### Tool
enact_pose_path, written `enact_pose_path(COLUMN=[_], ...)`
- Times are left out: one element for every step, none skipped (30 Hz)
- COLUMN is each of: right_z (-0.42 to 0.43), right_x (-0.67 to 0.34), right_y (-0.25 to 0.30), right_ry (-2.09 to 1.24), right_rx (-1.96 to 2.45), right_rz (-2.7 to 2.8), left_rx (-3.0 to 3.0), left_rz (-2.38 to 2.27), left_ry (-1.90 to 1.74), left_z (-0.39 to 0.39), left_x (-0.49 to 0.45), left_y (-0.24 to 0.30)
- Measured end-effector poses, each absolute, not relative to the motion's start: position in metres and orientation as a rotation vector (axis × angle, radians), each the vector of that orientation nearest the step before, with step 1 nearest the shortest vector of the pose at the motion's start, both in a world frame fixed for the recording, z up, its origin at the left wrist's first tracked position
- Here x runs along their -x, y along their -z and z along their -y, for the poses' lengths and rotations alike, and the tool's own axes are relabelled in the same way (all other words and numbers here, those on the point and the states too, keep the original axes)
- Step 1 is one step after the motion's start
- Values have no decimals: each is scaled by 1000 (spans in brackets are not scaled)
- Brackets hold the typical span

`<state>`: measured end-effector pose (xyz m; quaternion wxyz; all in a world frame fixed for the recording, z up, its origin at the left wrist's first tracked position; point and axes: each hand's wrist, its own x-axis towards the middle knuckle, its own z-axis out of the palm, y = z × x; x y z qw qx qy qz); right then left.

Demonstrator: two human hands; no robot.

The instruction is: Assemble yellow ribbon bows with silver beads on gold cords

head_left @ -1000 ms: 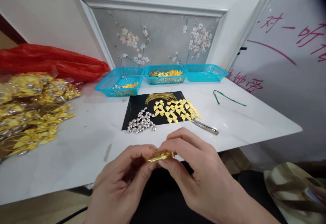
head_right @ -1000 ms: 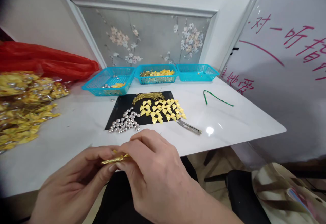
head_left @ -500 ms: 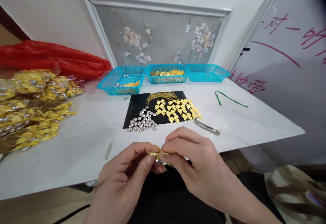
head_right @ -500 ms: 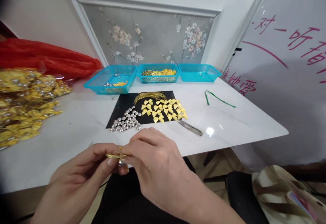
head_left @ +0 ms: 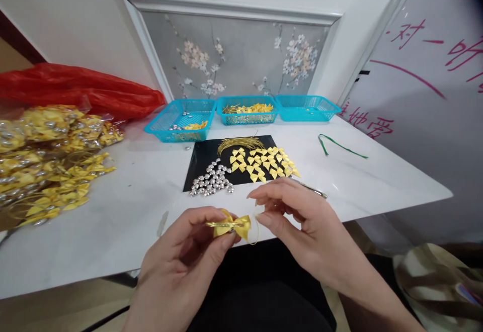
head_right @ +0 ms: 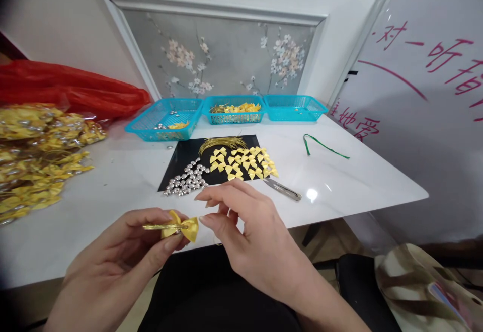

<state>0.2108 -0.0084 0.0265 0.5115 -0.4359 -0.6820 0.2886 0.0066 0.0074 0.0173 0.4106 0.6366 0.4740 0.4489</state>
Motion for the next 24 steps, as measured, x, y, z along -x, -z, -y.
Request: enact_pose_path(right_z=[9,10,11,12,12,13,13,13,12,10,9,7,5,3,2,1,0,-1,-1,-2,-3,-3,-4,-4], right_x=[-210,-210,-209,-209,-208,-208,-207,-205,-203,-201,-198,-196,-193,-191,-189,-189,-189,-190,-191,-193,-196,-198,-200,-202], right_y=[-28,-29,-30,-30,-30,-29,-28,-26,-25,-23,-23,-22,-23,-24,-25,-26,-27,-29,-30,-31,-31,-31,-31,-31], right_ry=[-694,-703,-736,-802,-896,-1010,-1132,-1247,-1345,-1425,-1486,-1533,-1566,-1590,-1601,-1602,-1593,-1578,-1555,-1534,-1521,-1516,-1514,-1512], right_rx=[1055,1062,1075,1091,1100,1101,1096,1078,1049,1007,964,921,884,863,858,863,868,865,859,856,854,852,851,850], right_rz=[1638,1629,1611,1586,1550,1504,1455,1411,1371,1338,1304,1270,1241,1220,1211,1214,1227,1251,1284,1322,1363,1405,1441,1472], left_rx=[-1591,-1572,-1563,-1575,-1621,-1700,-1806,-1935,-2063,-2184,-2284,-2356,-2400,-2417,-2416,-2406,-2387,-2354,-2306,-2228,-2111,-1953,-1775,-1593], left_rz=[-1216,-1253,-1296,-1344,-1385,-1413,-1433,-1440,-1424,-1373,-1289,-1186,-1092,-1019,-984,-981,-1011,-1059,-1114,-1173,-1235,-1282,-1293,-1274], left_ry=[-1163,-1199,-1227,-1251,-1265,-1276,-1291,-1297,-1306,-1316,-1325,-1343,-1353,-1370,-1378,-1373,-1349,-1324,-1292,-1275,-1274,-1290,-1300,-1295], left_z=[-7,-6,-5,-4,-3,-3,-3,-4,-5,-6,-7,-7,-7,-7,-7,-6,-5,-4,-3,-2,0,1,3,4], left_x=[-8,-10,-11,-11,-10,-8,-6,-3,-1,1,2,3,4,5,5,6,8,9,9,10,10,9,7,5], left_y=[-18,-17,-16,-14,-11,-8,-4,-1,1,2,2,2,1,1,1,2,5,8,11,15,17,19,19,18])
